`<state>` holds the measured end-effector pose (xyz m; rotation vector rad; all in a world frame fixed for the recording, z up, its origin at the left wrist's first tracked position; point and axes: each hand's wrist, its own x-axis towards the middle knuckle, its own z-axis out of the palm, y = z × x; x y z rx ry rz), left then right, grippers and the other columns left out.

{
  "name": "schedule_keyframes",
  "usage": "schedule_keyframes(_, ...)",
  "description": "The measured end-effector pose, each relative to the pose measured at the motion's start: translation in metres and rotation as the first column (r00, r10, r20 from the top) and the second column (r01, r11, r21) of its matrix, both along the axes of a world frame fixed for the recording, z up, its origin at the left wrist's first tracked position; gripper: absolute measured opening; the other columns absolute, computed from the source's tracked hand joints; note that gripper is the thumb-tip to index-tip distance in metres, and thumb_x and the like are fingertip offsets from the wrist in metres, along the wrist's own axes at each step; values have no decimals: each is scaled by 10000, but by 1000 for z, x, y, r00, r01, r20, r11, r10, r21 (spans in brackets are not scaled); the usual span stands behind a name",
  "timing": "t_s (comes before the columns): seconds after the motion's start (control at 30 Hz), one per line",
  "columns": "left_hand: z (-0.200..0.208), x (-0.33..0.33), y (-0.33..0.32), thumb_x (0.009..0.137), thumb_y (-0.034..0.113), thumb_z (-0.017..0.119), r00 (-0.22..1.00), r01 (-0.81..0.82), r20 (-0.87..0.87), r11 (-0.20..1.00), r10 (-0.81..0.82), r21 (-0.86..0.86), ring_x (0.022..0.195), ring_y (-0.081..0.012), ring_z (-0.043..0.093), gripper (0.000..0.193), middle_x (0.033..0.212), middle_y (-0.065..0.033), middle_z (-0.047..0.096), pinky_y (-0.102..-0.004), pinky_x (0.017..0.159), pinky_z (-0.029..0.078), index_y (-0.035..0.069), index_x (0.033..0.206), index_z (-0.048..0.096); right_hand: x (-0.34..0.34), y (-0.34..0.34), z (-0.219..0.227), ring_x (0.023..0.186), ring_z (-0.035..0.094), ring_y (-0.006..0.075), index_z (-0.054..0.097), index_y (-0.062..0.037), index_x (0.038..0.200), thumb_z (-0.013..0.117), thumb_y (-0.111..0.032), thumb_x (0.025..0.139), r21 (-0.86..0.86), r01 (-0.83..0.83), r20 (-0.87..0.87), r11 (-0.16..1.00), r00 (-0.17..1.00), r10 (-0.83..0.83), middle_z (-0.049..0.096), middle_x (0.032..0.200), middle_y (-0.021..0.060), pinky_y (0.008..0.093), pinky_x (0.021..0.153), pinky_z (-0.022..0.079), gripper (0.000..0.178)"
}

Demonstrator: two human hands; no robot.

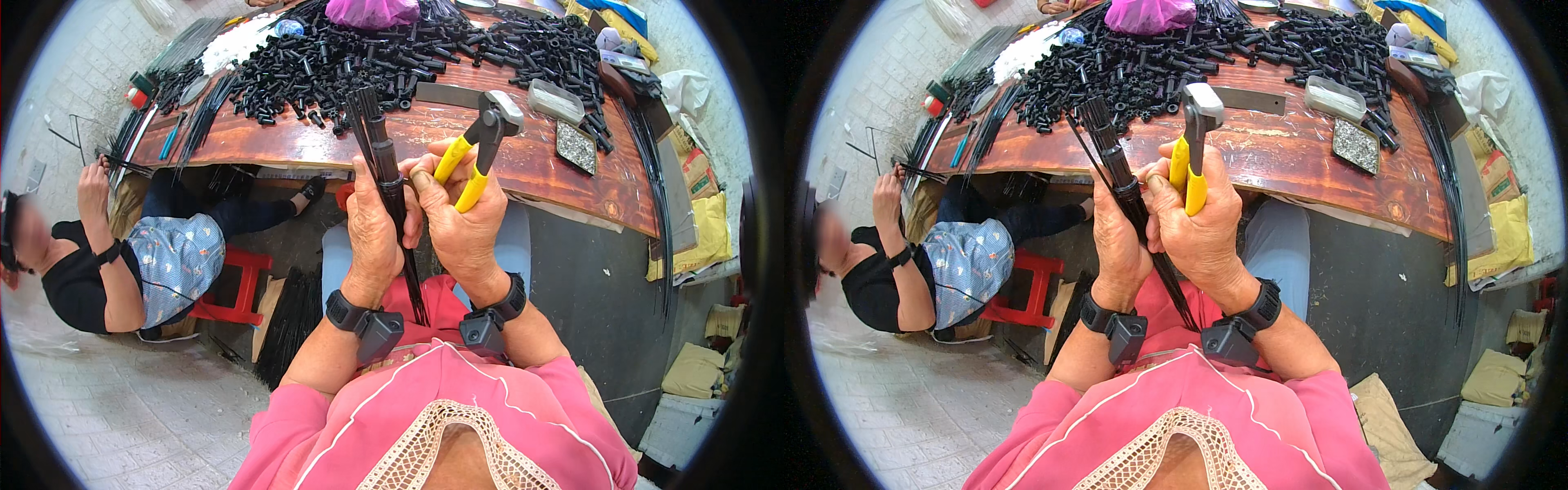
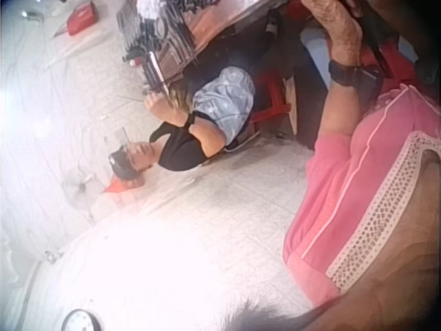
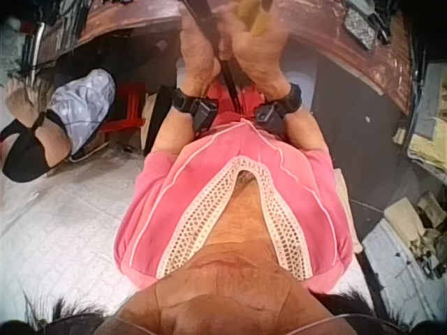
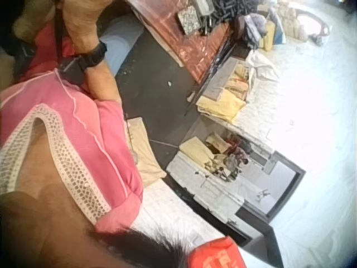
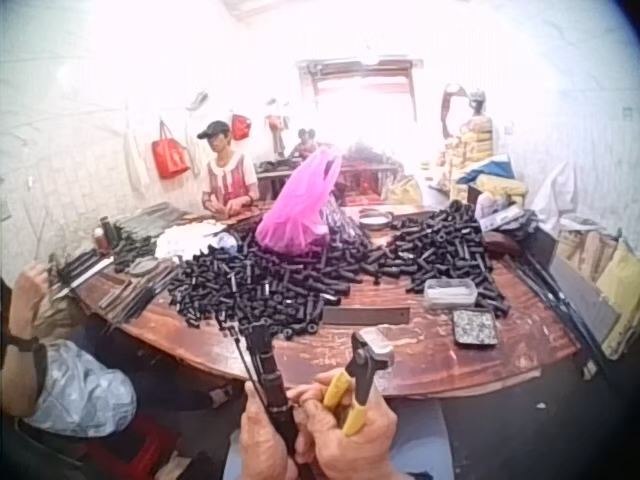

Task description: Assembling umbrella ribs by inserting them into a central hub and securing them with wire and tools.

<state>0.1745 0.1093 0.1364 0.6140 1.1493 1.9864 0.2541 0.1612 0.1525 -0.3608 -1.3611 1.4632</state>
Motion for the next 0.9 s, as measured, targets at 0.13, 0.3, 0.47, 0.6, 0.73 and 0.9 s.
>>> schedule_keyframes(0.13,0,0,0,975,656,285,1000,1,19,1000,-1,-6,369,-84,394,786,488,-11,483,-223,340,310,-35,1101,636,1,-1,1,489,557,63,500,-28,1146,561,81,908,-56,-62,-22,997,998,60,637,876,50,212,367,426,269)
schedule_keyframes(0.3,2,2,3,969,660,306,999,-16,35,1000,17,-27,378,-81,399,781,508,-7,496,-227,342,299,-36,1107,635,-3,5,-14,622,601,187,536,2,1127,638,41,869,376,241,82,894,953,-291,615,854,110,296,556,490,280)
schedule_keyframes(0.47,1,3,3,968,654,333,996,-93,10,996,93,15,388,-71,399,769,541,11,507,-227,350,284,-35,1104,645,0,8,-22,764,620,293,548,10,1127,696,63,779,544,239,76,804,941,-331,607,930,162,341,668,496,381)
schedule_keyframes(0.6,0,-1,0,980,642,299,1000,-5,14,1000,5,9,379,-71,397,776,498,-1,484,-213,346,302,-41,1088,650,1,-2,-8,746,656,216,552,-2,1108,670,36,836,185,145,87,972,983,-163,662,924,130,305,662,517,299)
schedule_keyframes(0.73,-1,1,1,987,633,289,1000,-16,2,1000,16,12,373,-74,399,758,491,-3,482,-216,338,315,-27,1061,654,0,6,-15,715,624,97,507,4,1170,578,64,918,258,114,49,959,990,-131,662,925,121,220,564,513,268)
schedule_keyframes(0.9,-1,1,1,987,626,305,999,-36,-5,999,36,6,380,-77,414,730,509,-4,496,-220,336,320,-12,1052,654,-1,5,-14,701,627,101,517,-1,1161,586,62,914,267,135,69,954,985,-159,661,910,114,214,569,511,265)
